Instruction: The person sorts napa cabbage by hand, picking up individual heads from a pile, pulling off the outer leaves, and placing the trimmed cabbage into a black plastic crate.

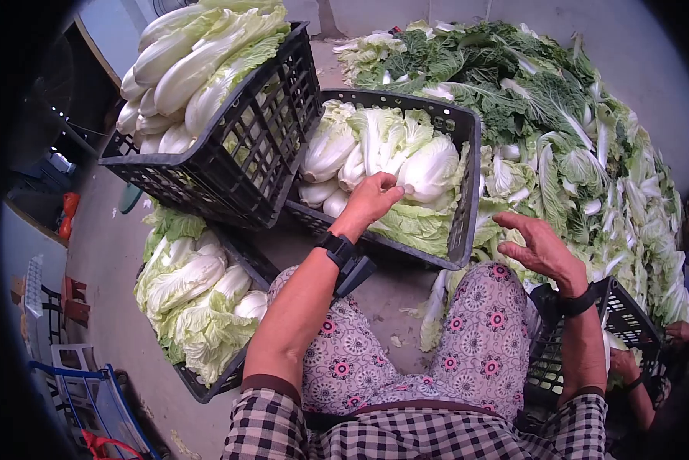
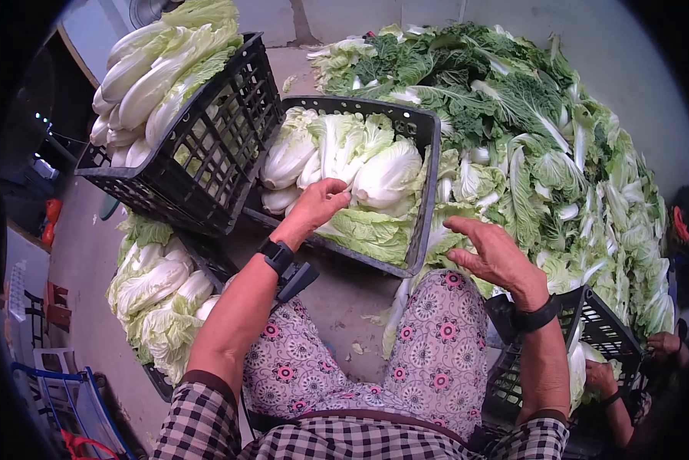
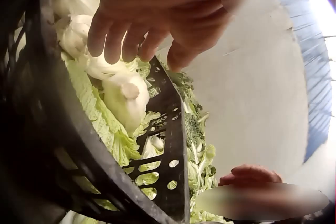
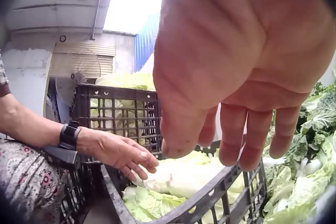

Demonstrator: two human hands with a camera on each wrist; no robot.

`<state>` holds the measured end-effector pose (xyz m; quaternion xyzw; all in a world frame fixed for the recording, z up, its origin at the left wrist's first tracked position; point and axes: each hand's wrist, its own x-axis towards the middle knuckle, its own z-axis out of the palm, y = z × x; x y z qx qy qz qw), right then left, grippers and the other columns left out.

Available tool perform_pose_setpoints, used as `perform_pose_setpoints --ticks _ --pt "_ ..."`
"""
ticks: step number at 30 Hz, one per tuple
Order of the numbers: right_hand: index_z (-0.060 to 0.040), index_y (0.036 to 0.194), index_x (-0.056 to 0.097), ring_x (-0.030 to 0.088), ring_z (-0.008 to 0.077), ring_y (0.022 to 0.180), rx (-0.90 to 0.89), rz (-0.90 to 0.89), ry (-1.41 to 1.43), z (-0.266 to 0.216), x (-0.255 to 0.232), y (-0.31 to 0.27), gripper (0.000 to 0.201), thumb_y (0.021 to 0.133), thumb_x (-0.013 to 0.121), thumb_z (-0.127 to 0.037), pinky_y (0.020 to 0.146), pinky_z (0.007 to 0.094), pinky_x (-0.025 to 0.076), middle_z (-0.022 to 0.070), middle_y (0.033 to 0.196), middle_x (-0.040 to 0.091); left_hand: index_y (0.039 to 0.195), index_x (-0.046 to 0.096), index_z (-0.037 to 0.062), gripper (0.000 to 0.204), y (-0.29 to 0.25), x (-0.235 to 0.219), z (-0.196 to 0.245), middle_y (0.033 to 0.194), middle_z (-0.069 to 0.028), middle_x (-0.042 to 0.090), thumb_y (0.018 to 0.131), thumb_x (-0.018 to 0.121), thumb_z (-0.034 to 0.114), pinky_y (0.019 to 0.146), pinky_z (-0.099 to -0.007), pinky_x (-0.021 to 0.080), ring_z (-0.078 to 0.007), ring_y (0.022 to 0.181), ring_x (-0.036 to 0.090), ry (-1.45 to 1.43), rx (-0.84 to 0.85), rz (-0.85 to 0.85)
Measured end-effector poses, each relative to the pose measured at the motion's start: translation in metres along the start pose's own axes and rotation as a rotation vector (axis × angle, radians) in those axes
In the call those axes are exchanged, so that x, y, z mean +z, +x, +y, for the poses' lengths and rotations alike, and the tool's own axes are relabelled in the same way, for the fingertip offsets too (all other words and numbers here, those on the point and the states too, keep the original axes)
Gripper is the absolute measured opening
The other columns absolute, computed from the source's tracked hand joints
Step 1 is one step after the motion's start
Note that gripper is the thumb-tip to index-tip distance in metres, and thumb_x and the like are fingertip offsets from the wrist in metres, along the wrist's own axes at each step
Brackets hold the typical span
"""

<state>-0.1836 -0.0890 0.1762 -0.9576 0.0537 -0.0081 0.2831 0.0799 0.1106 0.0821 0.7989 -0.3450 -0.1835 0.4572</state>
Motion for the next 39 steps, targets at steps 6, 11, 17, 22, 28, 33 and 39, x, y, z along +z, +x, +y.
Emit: perform_pose_setpoints --ticks 6,11,17,22,28,33,39 --pt "0.0027 0.122 0.051 0.053 0.037 0.112 0.082 0.003 0.071 0.011 0.008 -0.012 0.055 0.083 0.063 -0.034 0.096 0.04 0.041 0.0224 0.12 0.056 0.128 0.042 -0.0034 0.067 0.033 0.036 -0.019 0.116 -0.0265 0.054 0.078 0.068 0.033 0.094 -0.0431 0.041 -0.0388 0.109 0.054 0.106 -0.012 0.062" --pt "0.0051 0.122 0.05 0.053 0.0384 0.112 0.211 -0.013 0.133 0.022 0.007 -0.038 0.063 0.082 0.063 -0.041 0.095 0.04 0.041 0.0239 0.119 0.057 0.134 0.028 0.0 0.081 0.045 0.074 -0.006 0.121 -0.0276 0.046 0.074 0.072 0.033 0.095 -0.0452 0.04 -0.0437 0.112 0.048 0.205 -0.135 0.115" --pt "0.0048 0.123 0.048 0.056 0.0349 0.11 0.2 -0.041 0.131 0.026 0.012 -0.048 0.068 0.082 0.062 -0.047 0.096 0.0397 0.041 0.023 0.115 0.059 0.129 0.037 0.005 0.075 0.047 0.073 0.004 0.12 -0.0256 0.047 0.069 0.074 0.029 0.093 -0.0442 0.041 -0.0392 0.11 0.051 0.101 -0.234 0.255" --pt "0.0039 0.123 0.049 0.054 0.0364 0.111 0.212 0.059 0.115 0.013 -0.001 -0.055 0.06 0.082 0.064 -0.037 0.096 0.0401 0.041 0.0231 0.118 0.057 0.121 0.049 0.0031 0.065 0.048 0.049 0.024 0.11 -0.0211 0.058 0.065 0.074 0.026 0.088 -0.0393 0.045 -0.032 0.1 0.058 -0.106 -0.116 0.337" --pt "0.0032 0.134 0.039 0.04 0.0304 0.128 0.111 0.261 0.168 0.018 0.012 -0.042 0.078 0.075 0.068 -0.039 0.108 0.039 0.027 0.0195 0.135 0.045 0.115 0.056 0.004 0.062 0.008 -0.005 0.062 0.109 -0.0156 0.061 0.061 0.073 0.028 0.089 -0.0356 0.045 -0.0282 0.099 0.059 -0.082 0.164 0.538" --pt "-0.0005 0.142 0.026 0.031 0.0304 0.133 -0.15 0.401 0.04 -0.033 0.015 -0.003 0.102 0.067 0.073 -0.052 0.11 0.0409 0.022 0.0171 0.145 0.03 0.11 0.056 0.004 0.059 -0.044 -0.026 0.114 0.103 -0.0122 0.061 0.055 0.069 0.021 0.087 -0.0359 0.046 -0.0293 0.092 0.056 0.018 0.454 0.385" --pt "-0.0054 0.14 0.029 0.045 0.0269 0.121 -0.325 0.444 0.521 -0.06 0.044 0.027 0.103 0.055 0.084 -0.026 0.102 0.0382 0.037 0.0129 0.136 0.04 0.114 0.052 0.0048 0.067 -0.096 -0.034 0.155 0.107 -0.0123 0.058 0.051 0.069 0.018 0.092 -0.0371 0.043 -0.0294 0.097 0.054 -0.092 0.784 0.06"
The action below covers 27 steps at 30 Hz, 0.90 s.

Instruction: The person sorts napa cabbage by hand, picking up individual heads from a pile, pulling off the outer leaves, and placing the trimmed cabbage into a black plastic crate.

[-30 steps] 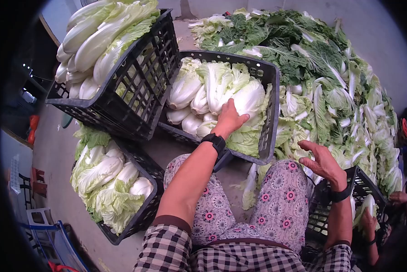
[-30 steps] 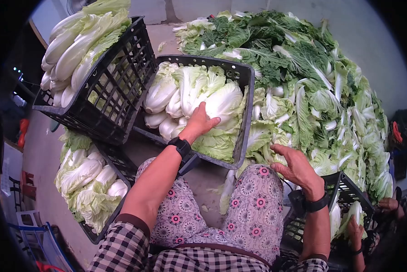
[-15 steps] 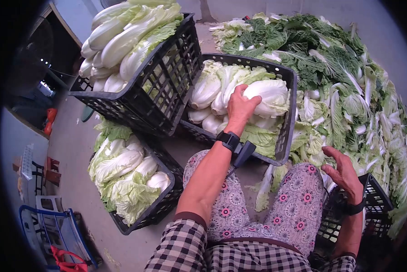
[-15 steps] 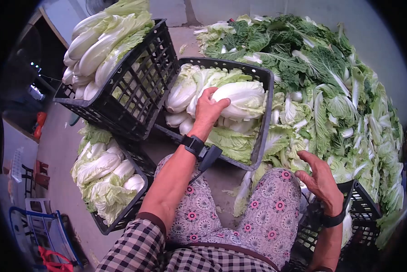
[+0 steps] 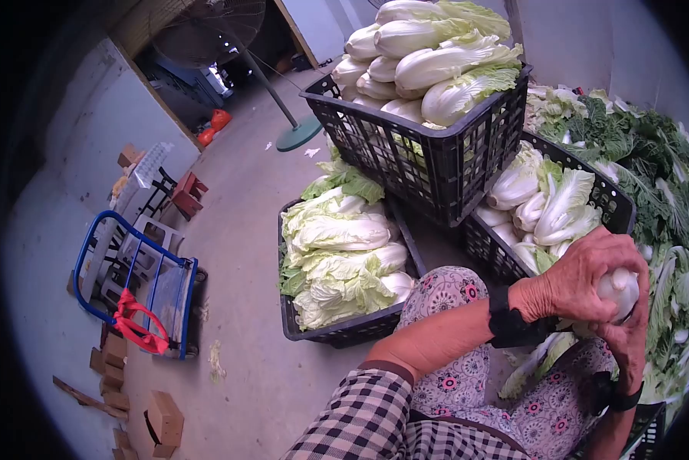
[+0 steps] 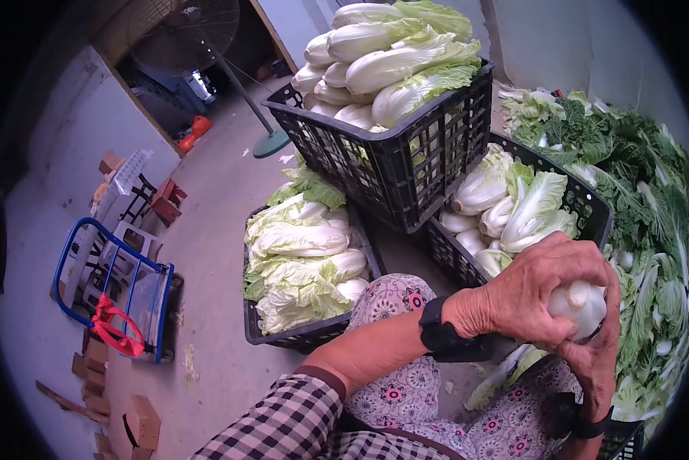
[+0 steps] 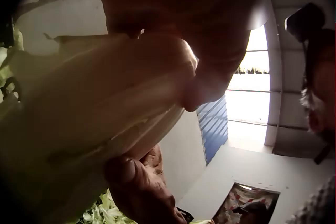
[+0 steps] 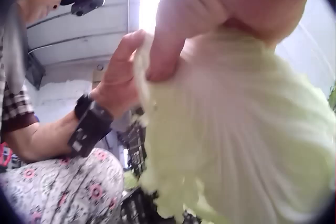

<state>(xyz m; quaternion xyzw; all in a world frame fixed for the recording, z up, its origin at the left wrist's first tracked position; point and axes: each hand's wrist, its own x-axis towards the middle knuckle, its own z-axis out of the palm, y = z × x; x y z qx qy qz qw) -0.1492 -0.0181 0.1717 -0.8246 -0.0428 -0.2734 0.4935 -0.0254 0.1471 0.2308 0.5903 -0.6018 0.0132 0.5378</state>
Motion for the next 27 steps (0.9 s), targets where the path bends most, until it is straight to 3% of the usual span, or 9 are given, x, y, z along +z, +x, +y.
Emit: perform_pose_setpoints --ticks 2,6,9,11,16,18,21,26,27 --pt "-0.0056 0.14 0.029 0.047 0.0268 0.118 0.012 0.057 -0.008 -0.008 0.001 -0.001 0.102 0.055 0.082 -0.022 0.1 0.038 0.04 0.0125 0.134 0.042 0.125 0.046 0.0049 0.081 -0.006 -0.003 0.004 0.117 -0.0138 0.054 0.05 0.072 0.02 0.098 -0.0372 0.039 -0.0296 0.105 0.053 -0.069 -0.09 0.045" --pt "-0.0049 0.14 0.029 0.052 0.0263 0.114 0.051 0.241 0.085 -0.014 0.001 -0.002 0.098 0.056 0.077 -0.016 0.096 0.0379 0.045 0.0127 0.13 0.045 0.145 0.012 0.0063 0.12 -0.014 0.001 0.001 0.137 -0.012 0.039 0.052 0.084 0.031 0.107 -0.035 0.03 -0.0244 0.122 0.041 -0.051 -0.004 0.153" --pt "-0.0043 0.141 0.027 0.049 0.0277 0.117 0.064 0.204 0.054 -0.034 -0.005 0.0 0.106 0.055 0.084 -0.029 0.098 0.0399 0.042 0.0137 0.131 0.044 0.145 0.013 0.0058 0.117 -0.021 0.012 0.005 0.132 -0.0094 0.043 0.056 0.085 0.028 0.105 -0.0332 0.033 -0.0202 0.12 0.042 -0.69 -0.223 0.001" --pt "-0.0044 0.142 0.026 0.048 0.0282 0.119 0.127 0.159 0.081 -0.074 0.004 0.007 0.113 0.052 0.087 -0.039 0.099 0.0408 0.04 0.0137 0.131 0.044 0.14 0.025 0.0046 0.104 -0.019 0.003 0.017 0.124 -0.0061 0.049 0.059 0.085 0.025 0.099 -0.032 0.037 -0.0152 0.114 0.045 -0.666 -0.2 0.007" --pt "-0.0031 0.141 0.026 0.046 0.0278 0.118 -0.157 0.005 -0.509 -0.098 -0.023 0.007 0.124 0.046 0.086 -0.055 0.099 0.0406 0.039 0.013 0.13 0.044 0.13 0.04 0.0038 0.088 -0.022 -0.02 0.03 0.117 -0.0049 0.055 0.058 0.085 0.025 0.094 -0.0308 0.041 -0.0133 0.108 0.05 -0.647 -0.225 -0.042" --pt "-0.0027 0.141 0.027 0.047 0.0272 0.117 -0.113 -0.02 -0.366 -0.102 -0.017 0.005 0.126 0.044 0.086 -0.057 0.098 0.0399 0.04 0.0127 0.13 0.044 0.129 0.042 0.0035 0.088 -0.023 -0.019 0.032 0.117 -0.0054 0.054 0.057 0.085 0.028 0.094 -0.0308 0.042 -0.0136 0.108 0.05 -0.642 -0.22 -0.083" --pt "-0.0027 0.14 0.027 0.048 0.0259 0.117 0.178 -0.053 0.265 -0.089 0.006 -0.004 0.125 0.043 0.087 -0.055 0.098 0.039 0.04 0.0123 0.129 0.044 0.128 0.044 0.0027 0.09 -0.022 -0.015 0.031 0.118 -0.0075 0.053 0.055 0.086 0.034 0.093 -0.0313 0.042 -0.0151 0.109 0.05 -0.549 -0.195 -0.111" --pt "-0.0021 0.14 0.026 0.049 0.0246 0.116 0.268 -0.03 0.289 -0.062 -0.004 -0.015 0.116 0.048 0.088 -0.039 0.097 0.0376 0.041 0.0123 0.127 0.046 0.13 0.042 0.0025 0.098 -0.021 -0.002 0.015 0.118 -0.012 0.052 0.051 0.084 0.04 0.094 -0.0345 0.042 -0.0204 0.11 0.051 -0.023 0.006 0.047" --pt "-0.0014 0.139 0.027 0.049 0.0244 0.115 0.226 0.065 0.262 -0.058 -0.004 -0.017 0.114 0.049 0.087 -0.038 0.097 0.0373 0.041 0.0122 0.126 0.047 0.131 0.04 0.0025 0.098 -0.019 0.0 0.016 0.116 -0.0121 0.053 0.051 0.083 0.04 0.094 -0.0348 0.042 -0.0217 0.109 0.052 -0.215 -0.045 0.008"
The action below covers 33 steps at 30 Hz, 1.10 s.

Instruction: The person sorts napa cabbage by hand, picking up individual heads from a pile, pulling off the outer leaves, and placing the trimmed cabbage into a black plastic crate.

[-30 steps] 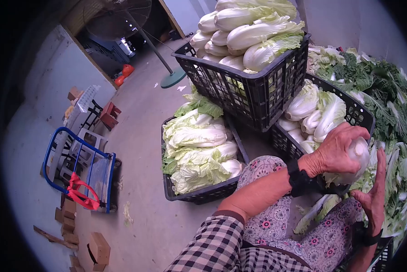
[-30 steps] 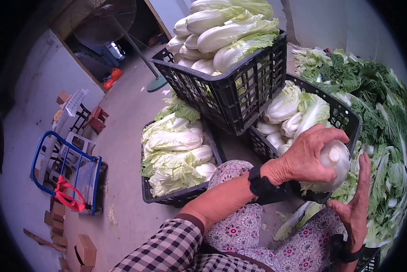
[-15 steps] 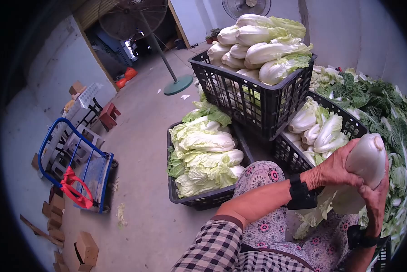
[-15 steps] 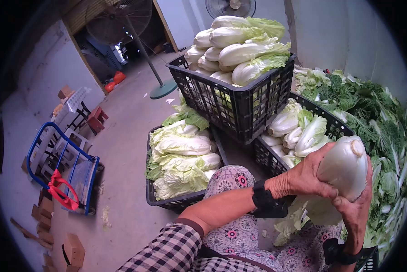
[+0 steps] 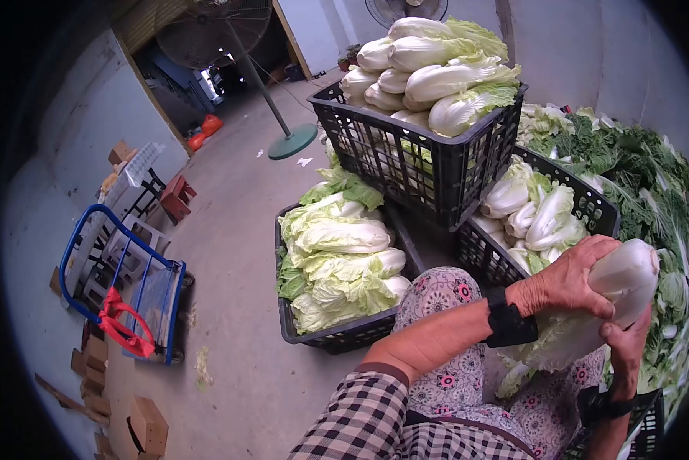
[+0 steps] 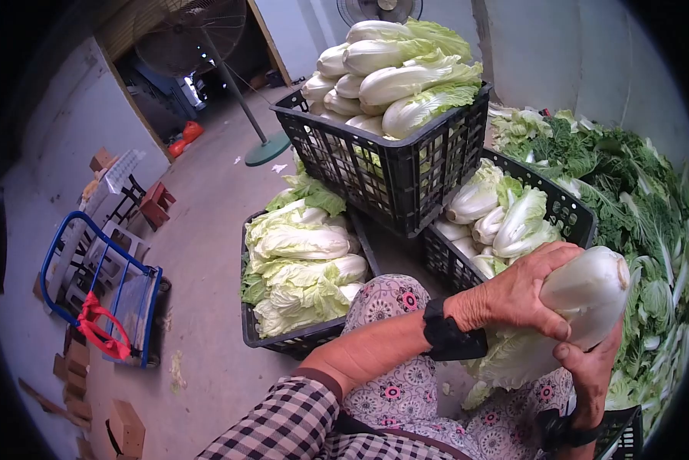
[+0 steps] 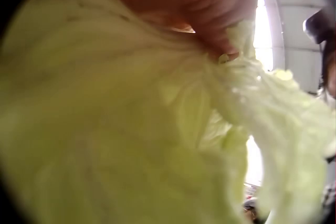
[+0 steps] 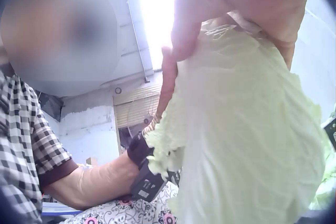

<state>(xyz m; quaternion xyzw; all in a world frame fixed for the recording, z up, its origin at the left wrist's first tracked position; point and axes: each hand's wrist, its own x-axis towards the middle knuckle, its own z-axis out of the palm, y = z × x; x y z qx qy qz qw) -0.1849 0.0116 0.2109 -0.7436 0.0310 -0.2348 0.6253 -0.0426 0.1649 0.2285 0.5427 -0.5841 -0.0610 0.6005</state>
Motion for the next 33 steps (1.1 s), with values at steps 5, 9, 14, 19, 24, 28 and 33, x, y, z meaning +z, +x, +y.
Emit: perform_pose_setpoints --ticks 5,9,14,19,24,28,33 --pt "0.0013 0.136 0.032 0.049 0.0237 0.114 -0.13 0.262 -0.086 0.003 -0.02 -0.017 0.102 0.055 0.084 -0.032 0.096 0.0367 0.04 0.0122 0.123 0.05 0.132 0.038 0.0032 0.095 0.001 0.017 -0.016 0.108 -0.0138 0.057 0.056 0.08 0.041 0.089 -0.0353 0.044 -0.0279 0.099 0.057 -0.269 -0.104 -0.2" --pt "0.0023 0.135 0.034 0.049 0.0248 0.115 0.035 0.414 -0.369 0.027 -0.127 -0.062 0.084 0.066 0.076 -0.022 0.1 0.038 0.037 0.0147 0.125 0.049 0.122 0.046 0.0032 0.072 -0.004 0.013 -0.04 0.102 -0.0157 0.061 0.064 0.076 0.035 0.082 -0.0358 0.047 -0.0293 0.093 0.061 0.113 -0.215 -0.395" --pt "0.0035 0.136 0.033 0.046 0.0271 0.119 0.156 0.677 -0.661 0.002 -0.218 -0.132 0.068 0.077 0.065 -0.011 0.103 0.0392 0.033 0.0182 0.129 0.047 0.109 0.056 0.0015 0.048 -0.007 -0.001 -0.075 0.093 -0.014 0.064 0.071 0.07 0.029 0.076 -0.0347 0.05 -0.0269 0.085 0.064 0.084 -0.326 -0.297" --pt "0.0031 0.136 0.033 0.046 0.0271 0.119 0.311 0.77 -1.018 0.008 -0.294 -0.221 0.067 0.078 0.063 -0.011 0.103 0.0388 0.033 0.0181 0.129 0.046 0.107 0.058 0.0005 0.045 -0.009 -0.003 -0.108 0.091 -0.0127 0.066 0.073 0.068 0.028 0.075 -0.0333 0.05 -0.0253 0.083 0.064 0.11 -0.373 -0.222" --pt "0.0028 0.136 0.033 0.046 0.0271 0.12 0.588 0.736 -1.123 0.035 -0.319 -0.299 0.065 0.08 0.062 -0.011 0.103 0.0384 0.034 0.0181 0.13 0.046 0.107 0.059 0.0004 0.043 -0.004 -0.001 -0.115 0.091 -0.0133 0.066 0.074 0.068 0.027 0.076 -0.0328 0.05 -0.0251 0.084 0.064 0.144 -0.387 -0.213" --pt "0.0026 0.136 0.033 0.046 0.0271 0.12 0.76 0.694 -1.087 0.055 -0.33 -0.342 0.064 0.081 0.061 -0.011 0.102 0.0381 0.034 0.0181 0.13 0.046 0.107 0.059 0.0 0.042 -0.004 0.003 -0.122 0.09 -0.0135 0.067 0.075 0.068 0.026 0.075 -0.0323 0.05 -0.0248 0.083 0.064 0.13 -0.401 -0.224" --pt "0.0023 0.137 0.033 0.045 0.0271 0.121 0.881 0.664 -1.025 0.069 -0.347 -0.37 0.062 0.082 0.059 -0.011 0.102 0.0377 0.034 0.0181 0.131 0.046 0.107 0.059 -0.0003 0.043 -0.008 0.004 -0.129 0.088 -0.013 0.067 0.075 0.068 0.027 0.074 -0.0314 0.05 -0.0231 0.08 0.064 0.163 -0.405 -0.242"
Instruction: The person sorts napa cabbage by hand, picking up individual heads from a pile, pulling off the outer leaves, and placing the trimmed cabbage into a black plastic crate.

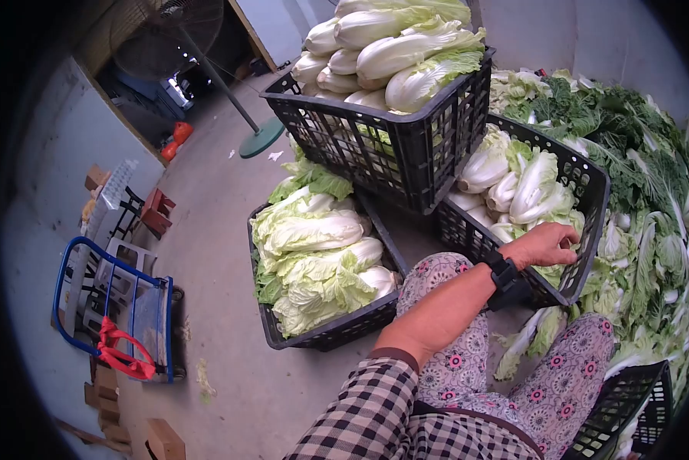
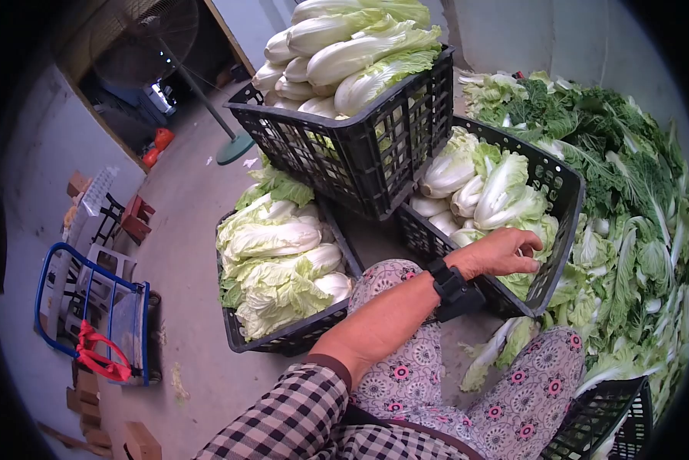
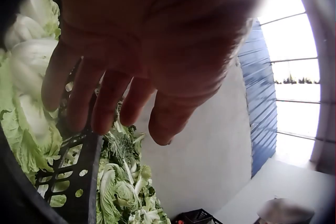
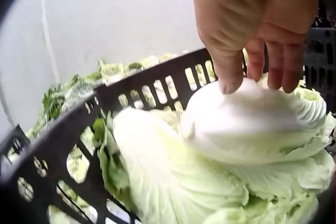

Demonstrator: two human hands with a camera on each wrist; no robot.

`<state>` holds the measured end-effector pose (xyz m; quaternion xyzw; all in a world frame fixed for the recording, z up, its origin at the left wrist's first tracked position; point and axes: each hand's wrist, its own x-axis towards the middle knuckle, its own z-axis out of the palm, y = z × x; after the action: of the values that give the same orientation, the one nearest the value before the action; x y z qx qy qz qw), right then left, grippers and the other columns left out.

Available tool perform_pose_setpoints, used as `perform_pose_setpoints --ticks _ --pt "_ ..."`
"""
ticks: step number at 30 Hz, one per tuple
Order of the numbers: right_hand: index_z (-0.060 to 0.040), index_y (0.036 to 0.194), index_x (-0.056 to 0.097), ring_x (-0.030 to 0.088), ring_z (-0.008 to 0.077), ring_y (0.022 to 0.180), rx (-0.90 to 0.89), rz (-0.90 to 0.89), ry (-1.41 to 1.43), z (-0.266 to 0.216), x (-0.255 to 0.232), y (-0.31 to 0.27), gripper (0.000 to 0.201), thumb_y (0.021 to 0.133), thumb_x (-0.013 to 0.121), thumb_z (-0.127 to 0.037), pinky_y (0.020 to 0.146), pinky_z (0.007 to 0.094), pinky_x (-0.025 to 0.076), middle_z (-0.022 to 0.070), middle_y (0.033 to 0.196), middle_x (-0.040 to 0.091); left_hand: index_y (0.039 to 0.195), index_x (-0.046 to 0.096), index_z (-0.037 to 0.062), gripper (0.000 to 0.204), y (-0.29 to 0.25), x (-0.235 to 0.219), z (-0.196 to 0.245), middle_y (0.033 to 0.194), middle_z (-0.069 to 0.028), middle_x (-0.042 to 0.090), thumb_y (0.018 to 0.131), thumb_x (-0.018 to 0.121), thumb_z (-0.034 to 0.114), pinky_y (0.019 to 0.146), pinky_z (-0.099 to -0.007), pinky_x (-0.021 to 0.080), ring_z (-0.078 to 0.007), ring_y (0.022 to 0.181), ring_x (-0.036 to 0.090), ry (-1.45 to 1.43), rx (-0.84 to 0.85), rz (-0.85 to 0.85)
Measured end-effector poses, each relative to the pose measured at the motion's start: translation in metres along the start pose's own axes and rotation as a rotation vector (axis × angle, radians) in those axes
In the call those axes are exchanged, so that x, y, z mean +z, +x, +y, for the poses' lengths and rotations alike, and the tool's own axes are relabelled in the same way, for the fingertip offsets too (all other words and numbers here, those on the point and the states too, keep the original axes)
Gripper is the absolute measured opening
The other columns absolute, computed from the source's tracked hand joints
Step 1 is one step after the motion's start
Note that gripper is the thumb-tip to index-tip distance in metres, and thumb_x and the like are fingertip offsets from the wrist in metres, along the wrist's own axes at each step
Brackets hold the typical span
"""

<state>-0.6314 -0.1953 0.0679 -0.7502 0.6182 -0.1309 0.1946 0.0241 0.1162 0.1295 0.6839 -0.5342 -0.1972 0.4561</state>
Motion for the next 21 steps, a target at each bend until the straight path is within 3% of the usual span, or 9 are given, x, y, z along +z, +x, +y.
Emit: perform_pose_setpoints --ticks 5,9,11,12,13,15,17,18,21 --pt "0.002 0.137 0.033 0.045 0.027 0.121 0.003 -0.069 0.011 0.025 -0.012 0.0 0.061 0.083 0.058 -0.011 0.101 0.0373 0.034 0.0181 0.131 0.046 0.108 0.059 -0.0008 0.044 0.004 -0.002 -0.007 0.092 -0.0138 0.066 0.075 0.069 0.027 0.076 -0.032 0.05 -0.0233 0.082 0.064 -0.002 -0.031 -0.003" --pt "0.0017 0.137 0.033 0.045 0.027 0.122 -0.189 -0.173 0.203 0.047 -0.006 0.05 0.059 0.084 0.057 -0.011 0.101 0.037 0.035 0.0181 0.132 0.045 0.112 0.057 -0.0026 0.045 0.012 -0.023 -0.028 0.1 -0.0169 0.065 0.08 0.066 0.028 0.082 -0.0327 0.049 -0.0232 0.092 0.063 -0.067 -0.106 0.134" --pt "0.0021 0.139 0.031 0.039 0.0278 0.129 -0.297 -0.206 0.257 -0.038 -0.006 0.027 0.056 0.088 0.052 -0.008 0.105 0.0364 0.031 0.0201 0.14 0.038 0.115 0.056 -0.0046 0.045 0.019 -0.034 -0.052 0.107 -0.0164 0.063 0.082 0.064 0.025 0.086 -0.0314 0.047 -0.0219 0.097 0.061 -0.106 -0.187 0.291" --pt "0.0025 0.139 0.031 0.034 0.0278 0.133 -0.253 -0.209 0.417 -0.132 -0.005 -0.018 0.056 0.089 0.052 -0.008 0.108 0.0367 0.027 0.0201 0.143 0.034 0.116 0.055 -0.0057 0.047 0.021 -0.039 -0.061 0.107 -0.017 0.063 0.081 0.065 0.024 0.087 -0.0309 0.047 -0.0217 0.099 0.06 -0.075 -0.227 0.366" --pt "0.0039 0.137 0.032 0.036 0.0292 0.131 -0.252 -0.259 0.449 -0.186 -0.004 -0.034 0.061 0.086 0.059 -0.013 0.109 0.038 0.026 0.0202 0.14 0.037 0.116 0.055 -0.0059 0.046 0.021 -0.044 -0.063 0.107 -0.0174 0.063 0.081 0.064 0.023 0.087 -0.0308 0.046 -0.0222 0.1 0.06 -0.081 -0.294 0.421" --pt "0.0041 0.134 0.038 0.043 0.0286 0.125 -0.394 -0.391 0.417 -0.239 0.001 -0.044 0.061 0.084 0.063 -0.02 0.106 0.0387 0.03 0.0185 0.134 0.046 0.117 0.055 -0.0063 0.047 0.028 -0.044 -0.082 0.107 -0.0175 0.063 0.08 0.065 0.022 0.087 -0.0306 0.046 -0.0229 0.099 0.06 -0.153 -0.384 0.499" --pt "0.003 0.129 0.046 0.05 0.0283 0.117 -0.431 -0.337 0.256 -0.277 0.006 -0.056 0.064 0.08 0.068 -0.032 0.101 0.039 0.035 0.0183 0.123 0.055 0.11 0.06 -0.0058 0.051 0.035 -0.037 -0.108 0.096 -0.0195 0.066 0.075 0.068 0.03 0.082 -0.0344 0.049 -0.0274 0.089 0.064 -0.049 -0.346 0.559" --pt "0.0031 0.128 0.046 0.051 0.0285 0.116 -0.444 -0.346 0.222 -0.283 0.01 -0.055 0.064 0.08 0.067 -0.033 0.1 0.0388 0.036 0.0185 0.122 0.055 0.116 0.056 -0.0053 0.058 0.037 -0.035 -0.108 0.108 -0.0219 0.061 0.073 0.069 0.031 0.088 -0.0364 0.046 -0.0298 0.101 0.06 0.004 -0.42 0.479" --pt "0.0042 0.125 0.048 0.055 0.0301 0.109 -0.496 -0.359 0.146 -0.292 0.022 -0.053 0.067 0.079 0.067 -0.041 0.095 0.0382 0.041 0.0204 0.115 0.059 0.124 0.048 -0.0051 0.067 0.049 -0.017 -0.111 0.121 -0.0239 0.052 0.072 0.069 0.031 0.095 -0.0378 0.041 -0.033 0.113 0.051 0.325 -0.514 0.642"
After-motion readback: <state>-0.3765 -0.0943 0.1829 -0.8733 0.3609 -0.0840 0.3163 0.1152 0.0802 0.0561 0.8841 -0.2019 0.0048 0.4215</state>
